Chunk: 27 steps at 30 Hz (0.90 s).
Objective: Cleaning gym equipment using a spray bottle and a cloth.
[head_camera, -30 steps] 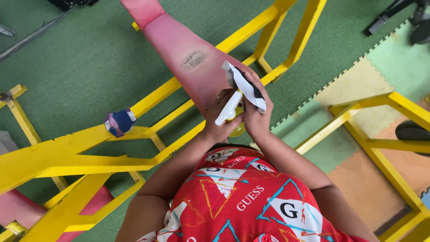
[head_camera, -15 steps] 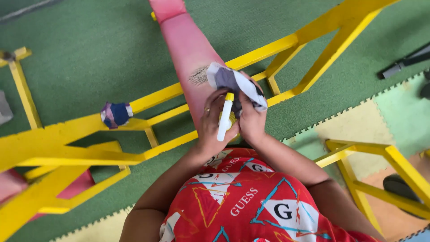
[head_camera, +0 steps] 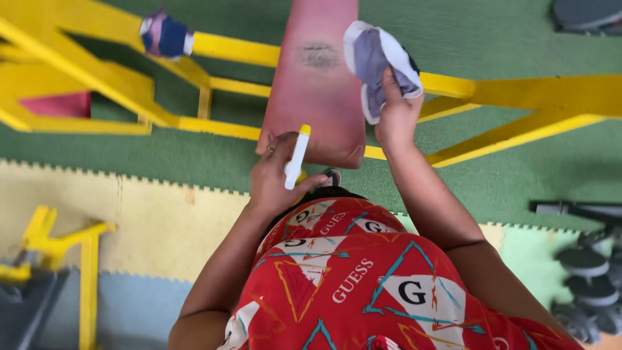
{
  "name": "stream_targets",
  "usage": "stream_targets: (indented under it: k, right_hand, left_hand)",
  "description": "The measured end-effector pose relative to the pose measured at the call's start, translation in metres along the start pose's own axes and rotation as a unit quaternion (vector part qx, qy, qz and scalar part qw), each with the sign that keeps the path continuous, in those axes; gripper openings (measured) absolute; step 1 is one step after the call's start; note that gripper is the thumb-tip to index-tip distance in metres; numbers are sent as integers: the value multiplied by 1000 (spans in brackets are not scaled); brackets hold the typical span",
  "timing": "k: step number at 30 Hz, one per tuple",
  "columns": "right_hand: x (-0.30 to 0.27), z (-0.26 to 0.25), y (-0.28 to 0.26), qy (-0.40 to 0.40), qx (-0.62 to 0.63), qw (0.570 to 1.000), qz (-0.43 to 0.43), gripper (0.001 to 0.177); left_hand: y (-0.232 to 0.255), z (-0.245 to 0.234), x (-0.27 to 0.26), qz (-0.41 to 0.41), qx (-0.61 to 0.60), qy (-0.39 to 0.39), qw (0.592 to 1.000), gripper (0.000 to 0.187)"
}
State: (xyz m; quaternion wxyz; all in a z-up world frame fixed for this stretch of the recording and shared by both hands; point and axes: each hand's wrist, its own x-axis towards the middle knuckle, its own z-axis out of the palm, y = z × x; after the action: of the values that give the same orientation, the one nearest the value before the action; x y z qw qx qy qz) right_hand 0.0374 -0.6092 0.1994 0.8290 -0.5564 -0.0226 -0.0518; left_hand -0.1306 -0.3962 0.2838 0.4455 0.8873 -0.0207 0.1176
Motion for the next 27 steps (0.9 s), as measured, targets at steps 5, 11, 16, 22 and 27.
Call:
stream_targets:
  k: [5, 11, 16, 22, 27]
  right_hand:
    - [-5, 9, -5, -63, -21, 998, 16, 31]
    - [-20, 24, -7, -120, -36, 992, 18, 32]
    - [-35, 28, -17, -131, -119, 984, -5, 31]
    - [-42, 32, -22, -120, -154, 981, -16, 30]
    - [-46, 28, -7, -73, -180, 979, -56, 30]
  left_hand:
    - [-26, 41, -51, -178, 54, -28, 982, 62]
    - [-40, 57, -69, -224, 92, -10, 970, 44]
    - [-24, 42, -65, -255, 62, -16, 965, 44]
    - [-29, 34, -68, -179, 48, 8, 983, 58]
    - [-45, 20, -74, -213, 86, -50, 972, 45]
